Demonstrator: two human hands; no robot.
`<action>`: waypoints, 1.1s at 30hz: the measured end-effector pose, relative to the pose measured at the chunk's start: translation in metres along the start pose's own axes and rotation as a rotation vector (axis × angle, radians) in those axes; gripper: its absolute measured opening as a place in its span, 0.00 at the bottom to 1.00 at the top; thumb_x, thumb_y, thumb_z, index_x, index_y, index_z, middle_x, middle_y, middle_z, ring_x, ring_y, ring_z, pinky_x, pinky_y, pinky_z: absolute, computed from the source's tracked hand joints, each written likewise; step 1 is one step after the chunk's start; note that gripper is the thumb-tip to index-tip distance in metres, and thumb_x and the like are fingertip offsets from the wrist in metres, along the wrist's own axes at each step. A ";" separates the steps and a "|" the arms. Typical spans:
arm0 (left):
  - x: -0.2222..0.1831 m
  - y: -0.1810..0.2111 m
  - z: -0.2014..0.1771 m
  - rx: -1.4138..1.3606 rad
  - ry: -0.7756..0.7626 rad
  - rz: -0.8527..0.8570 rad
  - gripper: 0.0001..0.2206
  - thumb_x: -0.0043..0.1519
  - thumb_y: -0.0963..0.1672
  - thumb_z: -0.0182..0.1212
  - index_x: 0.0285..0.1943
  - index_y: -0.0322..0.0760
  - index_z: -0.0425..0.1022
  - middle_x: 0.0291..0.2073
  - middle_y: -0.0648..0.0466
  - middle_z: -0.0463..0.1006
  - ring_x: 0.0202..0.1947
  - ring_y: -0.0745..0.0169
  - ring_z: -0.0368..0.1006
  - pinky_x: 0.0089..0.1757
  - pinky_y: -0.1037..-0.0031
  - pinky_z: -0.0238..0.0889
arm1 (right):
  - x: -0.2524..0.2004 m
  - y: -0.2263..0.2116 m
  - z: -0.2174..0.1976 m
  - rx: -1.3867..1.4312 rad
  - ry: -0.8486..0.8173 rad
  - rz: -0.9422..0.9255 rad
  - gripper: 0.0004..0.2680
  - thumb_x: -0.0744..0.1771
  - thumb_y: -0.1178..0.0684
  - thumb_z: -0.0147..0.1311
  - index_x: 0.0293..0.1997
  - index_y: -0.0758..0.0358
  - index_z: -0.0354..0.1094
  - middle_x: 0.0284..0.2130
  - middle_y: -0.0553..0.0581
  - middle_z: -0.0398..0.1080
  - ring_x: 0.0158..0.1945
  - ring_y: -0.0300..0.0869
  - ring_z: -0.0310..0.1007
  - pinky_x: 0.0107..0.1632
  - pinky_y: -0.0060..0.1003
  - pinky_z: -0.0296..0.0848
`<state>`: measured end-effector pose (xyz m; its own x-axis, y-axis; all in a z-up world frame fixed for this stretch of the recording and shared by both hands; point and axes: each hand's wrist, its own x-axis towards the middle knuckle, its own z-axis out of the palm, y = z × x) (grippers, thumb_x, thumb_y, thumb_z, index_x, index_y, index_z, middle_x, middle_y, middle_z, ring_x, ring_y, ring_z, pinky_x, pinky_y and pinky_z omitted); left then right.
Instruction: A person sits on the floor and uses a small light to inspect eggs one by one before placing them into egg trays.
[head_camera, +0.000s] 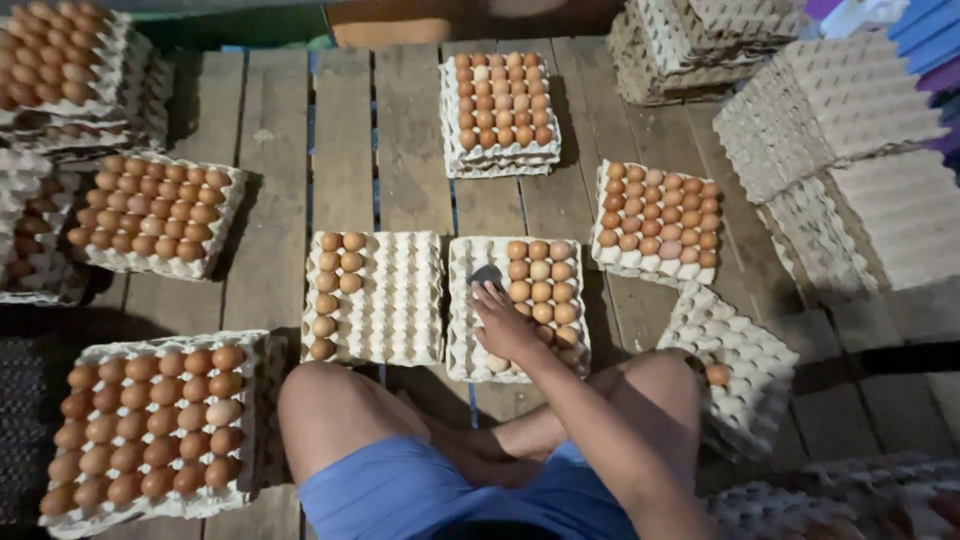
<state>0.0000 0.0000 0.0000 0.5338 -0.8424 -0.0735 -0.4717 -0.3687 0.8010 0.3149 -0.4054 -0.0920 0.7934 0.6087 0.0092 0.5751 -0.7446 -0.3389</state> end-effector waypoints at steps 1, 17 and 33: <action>0.003 -0.001 -0.004 0.008 0.005 0.001 0.07 0.64 0.41 0.49 0.35 0.37 0.73 0.30 0.46 0.77 0.30 0.43 0.70 0.35 0.57 0.60 | -0.003 -0.001 0.002 -0.011 -0.005 0.011 0.22 0.63 0.52 0.58 0.65 0.65 0.64 0.72 0.63 0.53 0.75 0.59 0.49 0.71 0.55 0.54; 0.160 0.101 -0.082 0.089 0.111 0.065 0.08 0.65 0.43 0.49 0.34 0.37 0.73 0.29 0.44 0.77 0.29 0.40 0.70 0.35 0.55 0.60 | 0.001 0.005 0.008 0.015 -0.080 0.038 0.20 0.65 0.53 0.55 0.65 0.67 0.63 0.74 0.63 0.49 0.76 0.59 0.45 0.72 0.54 0.53; 0.248 0.022 -0.035 -0.062 0.715 -0.491 0.07 0.64 0.41 0.60 0.45 0.35 0.82 0.38 0.45 0.85 0.44 0.44 0.80 0.46 0.60 0.73 | 0.027 0.027 0.044 -0.147 0.317 0.120 0.21 0.63 0.54 0.58 0.61 0.67 0.61 0.53 0.67 0.64 0.51 0.60 0.69 0.44 0.60 0.75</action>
<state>0.1463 -0.2034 0.0201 0.9895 -0.1373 -0.0453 -0.0444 -0.5864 0.8088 0.3431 -0.3969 -0.1418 0.8660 0.4169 0.2761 0.4787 -0.8508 -0.2167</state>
